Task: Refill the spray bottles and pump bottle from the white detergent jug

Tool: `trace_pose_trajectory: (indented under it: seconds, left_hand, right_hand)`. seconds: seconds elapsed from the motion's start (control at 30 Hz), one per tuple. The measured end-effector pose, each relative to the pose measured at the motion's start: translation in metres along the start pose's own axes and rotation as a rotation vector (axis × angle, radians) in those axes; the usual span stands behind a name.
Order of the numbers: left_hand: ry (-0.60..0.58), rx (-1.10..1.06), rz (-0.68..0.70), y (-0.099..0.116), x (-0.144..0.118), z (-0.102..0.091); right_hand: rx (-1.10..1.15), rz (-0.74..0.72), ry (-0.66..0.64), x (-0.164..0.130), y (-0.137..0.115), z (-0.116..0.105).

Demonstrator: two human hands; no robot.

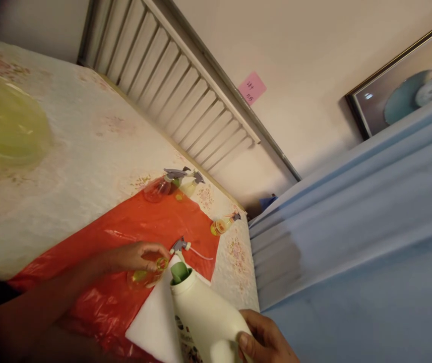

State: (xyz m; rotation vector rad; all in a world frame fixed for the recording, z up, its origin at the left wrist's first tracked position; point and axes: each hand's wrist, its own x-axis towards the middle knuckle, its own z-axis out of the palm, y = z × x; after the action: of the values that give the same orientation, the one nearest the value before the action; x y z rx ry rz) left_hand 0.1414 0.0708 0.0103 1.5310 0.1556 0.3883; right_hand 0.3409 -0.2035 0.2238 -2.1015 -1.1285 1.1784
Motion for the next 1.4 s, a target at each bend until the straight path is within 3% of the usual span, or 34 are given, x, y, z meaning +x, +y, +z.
trace_pose_trajectory:
  seconds: [0.3,1.4]
  left_hand:
    - [0.002,0.033,0.005,0.006,0.000,0.000]
    - [-0.008,0.029,0.019,-0.008,0.005,-0.001]
  right_hand:
    - [-0.061,-0.033,-0.076,0.007,0.003,-0.007]
    - [-0.167,-0.004,-0.118,0.017,-0.021,-0.011]
